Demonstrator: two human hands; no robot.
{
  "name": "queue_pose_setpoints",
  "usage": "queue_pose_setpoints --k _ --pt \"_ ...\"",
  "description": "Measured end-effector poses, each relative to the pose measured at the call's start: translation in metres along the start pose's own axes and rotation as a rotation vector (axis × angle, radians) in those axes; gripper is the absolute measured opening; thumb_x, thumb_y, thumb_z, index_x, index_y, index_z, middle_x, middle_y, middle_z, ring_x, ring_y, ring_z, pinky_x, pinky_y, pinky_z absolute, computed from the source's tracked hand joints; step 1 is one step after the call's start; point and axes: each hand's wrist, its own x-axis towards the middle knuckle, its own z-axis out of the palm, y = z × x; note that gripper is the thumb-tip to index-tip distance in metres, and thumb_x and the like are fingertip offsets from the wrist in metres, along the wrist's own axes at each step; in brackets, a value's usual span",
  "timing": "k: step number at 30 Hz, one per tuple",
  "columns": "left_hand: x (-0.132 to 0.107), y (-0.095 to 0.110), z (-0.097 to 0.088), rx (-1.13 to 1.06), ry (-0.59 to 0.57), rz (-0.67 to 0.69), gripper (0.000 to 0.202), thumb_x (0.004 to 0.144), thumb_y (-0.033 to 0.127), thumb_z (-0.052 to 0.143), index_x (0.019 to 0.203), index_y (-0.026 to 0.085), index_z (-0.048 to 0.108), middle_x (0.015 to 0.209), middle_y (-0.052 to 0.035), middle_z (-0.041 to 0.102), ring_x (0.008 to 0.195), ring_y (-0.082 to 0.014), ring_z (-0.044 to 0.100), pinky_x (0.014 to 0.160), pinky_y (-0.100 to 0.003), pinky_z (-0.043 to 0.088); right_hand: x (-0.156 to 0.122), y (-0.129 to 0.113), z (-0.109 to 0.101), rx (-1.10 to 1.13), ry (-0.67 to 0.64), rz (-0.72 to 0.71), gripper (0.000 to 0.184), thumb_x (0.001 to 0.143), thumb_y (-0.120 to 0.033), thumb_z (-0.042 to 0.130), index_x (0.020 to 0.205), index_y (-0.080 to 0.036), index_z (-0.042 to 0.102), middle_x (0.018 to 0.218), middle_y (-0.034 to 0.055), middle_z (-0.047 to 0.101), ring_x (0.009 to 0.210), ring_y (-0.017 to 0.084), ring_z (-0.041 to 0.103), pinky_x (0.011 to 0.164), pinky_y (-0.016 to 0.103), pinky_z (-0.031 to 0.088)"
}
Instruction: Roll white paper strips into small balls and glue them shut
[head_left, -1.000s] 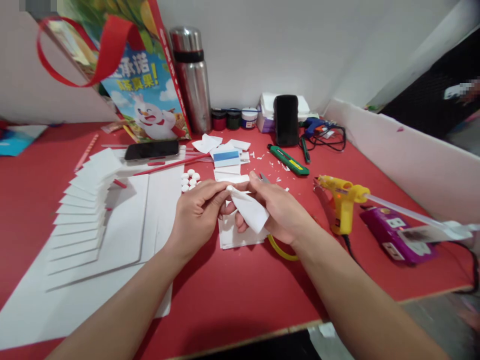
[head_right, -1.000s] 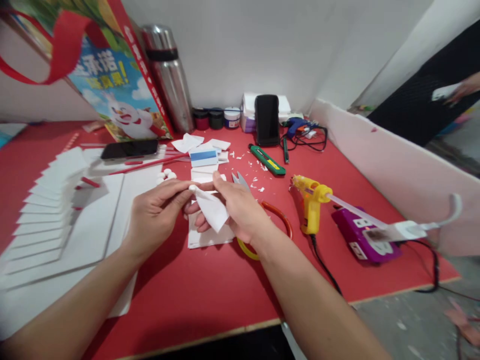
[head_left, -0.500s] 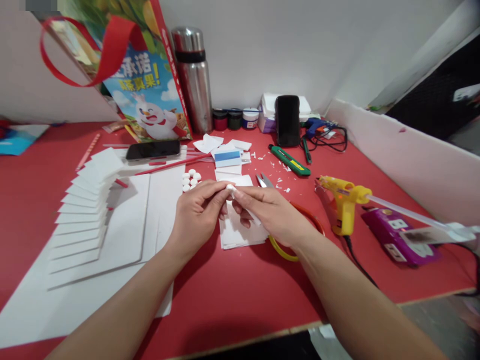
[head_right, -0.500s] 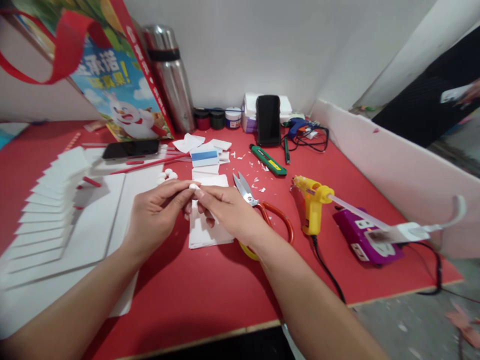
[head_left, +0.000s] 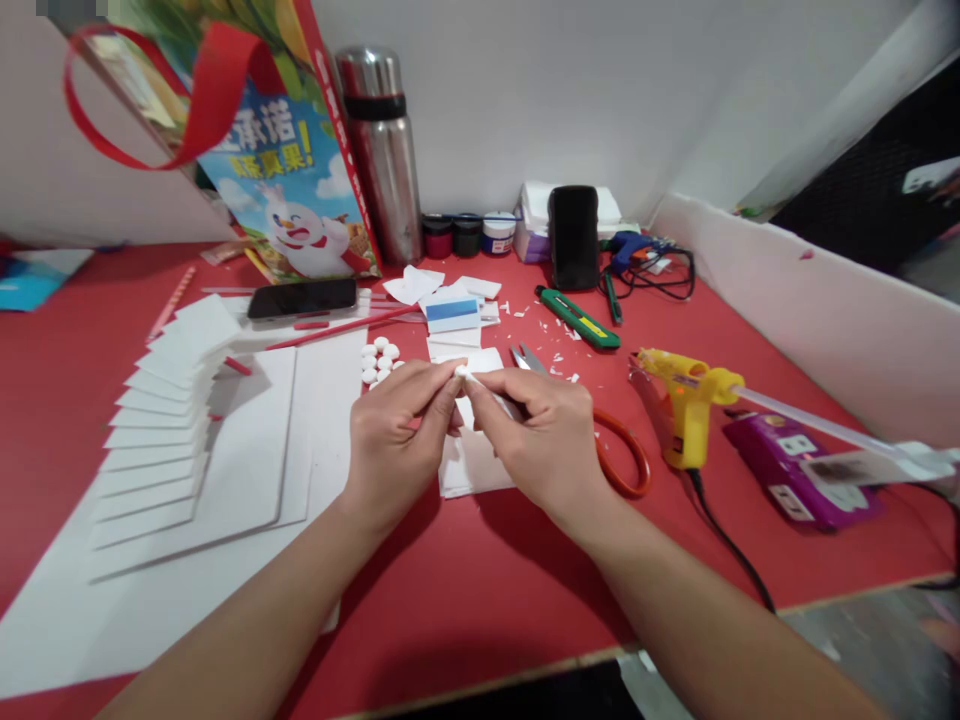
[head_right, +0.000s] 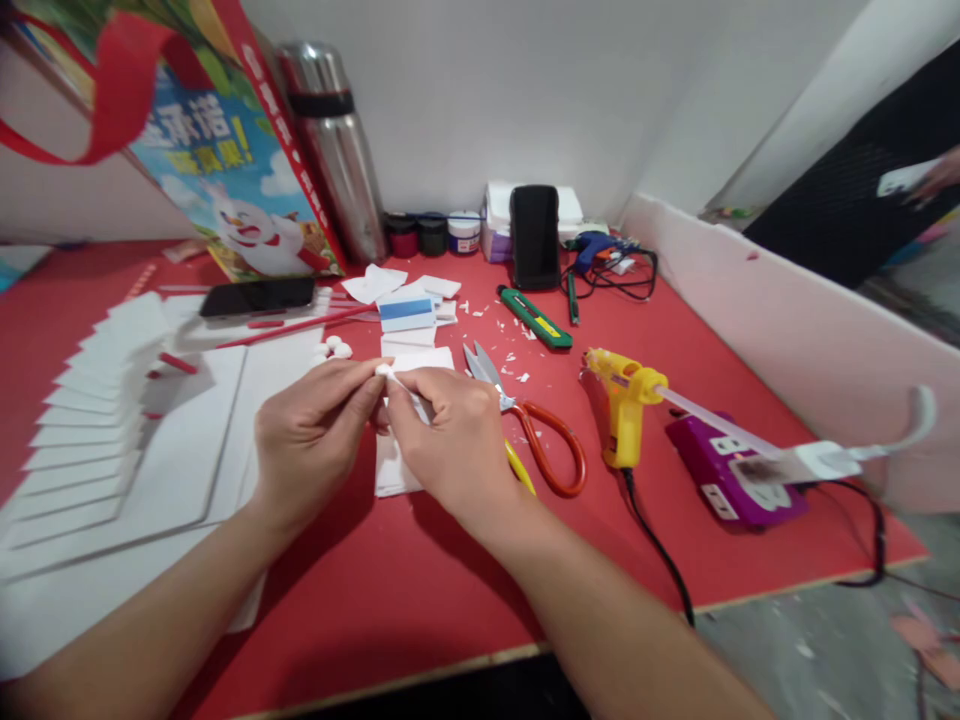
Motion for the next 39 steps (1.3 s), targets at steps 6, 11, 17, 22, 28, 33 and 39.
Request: queue_pose_setpoints --k 6,11,17,22,28,33,39 --pt "-0.005 -0.005 0.000 0.081 -0.039 0.106 0.035 0.095 0.006 0.058 0.127 0.013 0.070 0.087 -0.0059 0.071 0.074 -0.0117 0.064 0.073 -0.026 0.053 0.000 0.004 -0.003 0.051 -0.036 0.037 0.021 0.093 -0.019 0.061 0.077 -0.017 0.074 0.064 -0.0009 0.067 0.054 0.009 0.057 0.057 0.024 0.044" --pt "-0.001 -0.003 -0.003 -0.258 -0.057 -0.181 0.021 0.094 0.015 0.064 0.108 0.020 0.079 0.084 -0.0027 0.074 0.069 -0.0123 0.070 0.067 -0.026 0.059 0.006 0.007 -0.013 0.115 -0.140 0.040 0.020 0.093 -0.018 0.062 0.076 -0.017 0.074 0.063 -0.0019 0.065 0.054 0.009 0.057 0.055 0.023 0.044" --pt "0.006 -0.005 -0.007 -0.524 -0.174 -0.416 0.019 0.092 0.018 0.068 0.106 0.021 0.080 0.069 0.0005 0.071 0.056 -0.0119 0.067 0.057 -0.025 0.058 0.012 0.012 -0.021 0.099 -0.236 0.004 0.022 0.094 -0.022 0.063 0.076 -0.018 0.075 0.067 -0.0007 0.067 0.058 0.010 0.058 0.057 0.024 0.044" --pt "0.007 -0.005 -0.007 -0.362 -0.157 -0.257 0.023 0.093 0.014 0.065 0.105 0.024 0.081 0.065 0.0013 0.065 0.058 -0.0107 0.060 0.064 -0.026 0.053 0.011 0.012 -0.019 0.094 -0.267 0.046 0.025 0.095 -0.025 0.061 0.075 -0.019 0.073 0.067 -0.0003 0.068 0.057 0.011 0.059 0.056 0.024 0.044" --pt "0.003 -0.005 -0.003 -0.164 -0.124 -0.165 0.023 0.097 0.018 0.060 0.108 0.024 0.079 0.073 -0.0008 0.066 0.066 -0.0130 0.060 0.070 -0.029 0.049 0.006 0.009 -0.010 0.053 -0.199 0.135 0.028 0.095 -0.027 0.061 0.069 -0.018 0.067 0.064 0.0003 0.068 0.055 0.010 0.056 0.057 0.025 0.042" --pt "0.003 -0.006 -0.003 -0.116 -0.108 -0.164 0.022 0.098 0.018 0.058 0.107 0.023 0.078 0.069 0.0004 0.062 0.066 -0.0131 0.059 0.072 -0.029 0.048 0.007 0.008 -0.007 -0.008 -0.155 0.096 0.027 0.093 -0.029 0.064 0.070 -0.017 0.069 0.064 0.0010 0.068 0.056 0.010 0.055 0.060 0.026 0.042" --pt "0.005 -0.010 -0.005 -0.134 -0.122 -0.209 0.019 0.097 0.020 0.060 0.104 0.022 0.078 0.084 -0.0026 0.070 0.071 -0.0139 0.061 0.069 -0.028 0.050 0.016 0.014 -0.015 0.785 -0.431 0.699 0.042 0.093 -0.051 0.060 0.079 -0.013 0.073 0.063 0.0050 0.070 0.049 0.012 0.060 0.053 0.026 0.050"
